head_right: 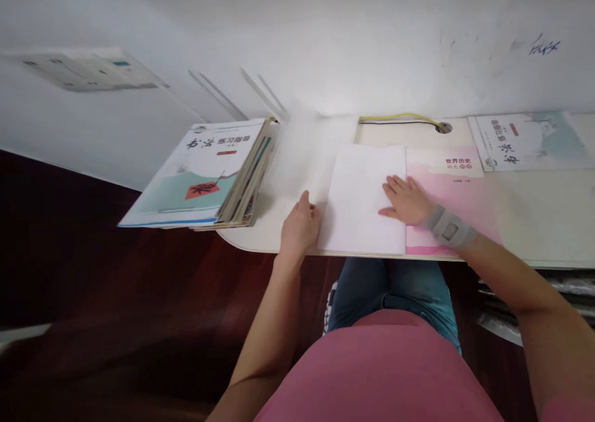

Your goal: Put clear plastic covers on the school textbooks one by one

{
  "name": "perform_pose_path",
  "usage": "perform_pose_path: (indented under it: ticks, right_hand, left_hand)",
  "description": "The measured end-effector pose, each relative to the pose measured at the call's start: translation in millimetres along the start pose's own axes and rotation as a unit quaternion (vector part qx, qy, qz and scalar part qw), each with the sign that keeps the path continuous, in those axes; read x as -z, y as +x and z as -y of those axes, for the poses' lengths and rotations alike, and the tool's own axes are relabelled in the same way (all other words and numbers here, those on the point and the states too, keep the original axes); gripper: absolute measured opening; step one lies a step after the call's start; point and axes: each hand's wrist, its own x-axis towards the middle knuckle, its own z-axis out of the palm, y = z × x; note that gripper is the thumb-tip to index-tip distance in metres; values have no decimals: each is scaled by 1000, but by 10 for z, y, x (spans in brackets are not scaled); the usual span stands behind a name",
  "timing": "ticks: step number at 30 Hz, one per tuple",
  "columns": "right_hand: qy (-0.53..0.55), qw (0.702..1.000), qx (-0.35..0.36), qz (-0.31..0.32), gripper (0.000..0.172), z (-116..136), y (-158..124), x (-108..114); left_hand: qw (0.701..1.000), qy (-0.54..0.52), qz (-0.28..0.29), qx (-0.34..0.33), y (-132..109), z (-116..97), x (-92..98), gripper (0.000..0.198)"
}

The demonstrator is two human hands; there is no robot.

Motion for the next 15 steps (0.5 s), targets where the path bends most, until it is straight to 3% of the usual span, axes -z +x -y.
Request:
perform_pose_path:
  ticks: [4, 8, 11, 15]
  right_hand:
    - [-23, 995, -85, 40, 72, -225, 616, 108]
    - [-13, 997, -66, 48, 74, -210, 910, 78]
    - [-8, 999, -15, 34, 70, -77, 788, 53]
    - [-13, 999, 23, 37, 65, 284, 283, 69]
  left_hand:
    - [998, -61, -16, 7, -31, 41, 75, 46]
    - [999, -47, -3, -27, -74, -60, 1, 69]
    - [999, -31, 18, -32, -55, -113, -68, 66]
    - [997, -72, 12, -11, 21, -53, -91, 49]
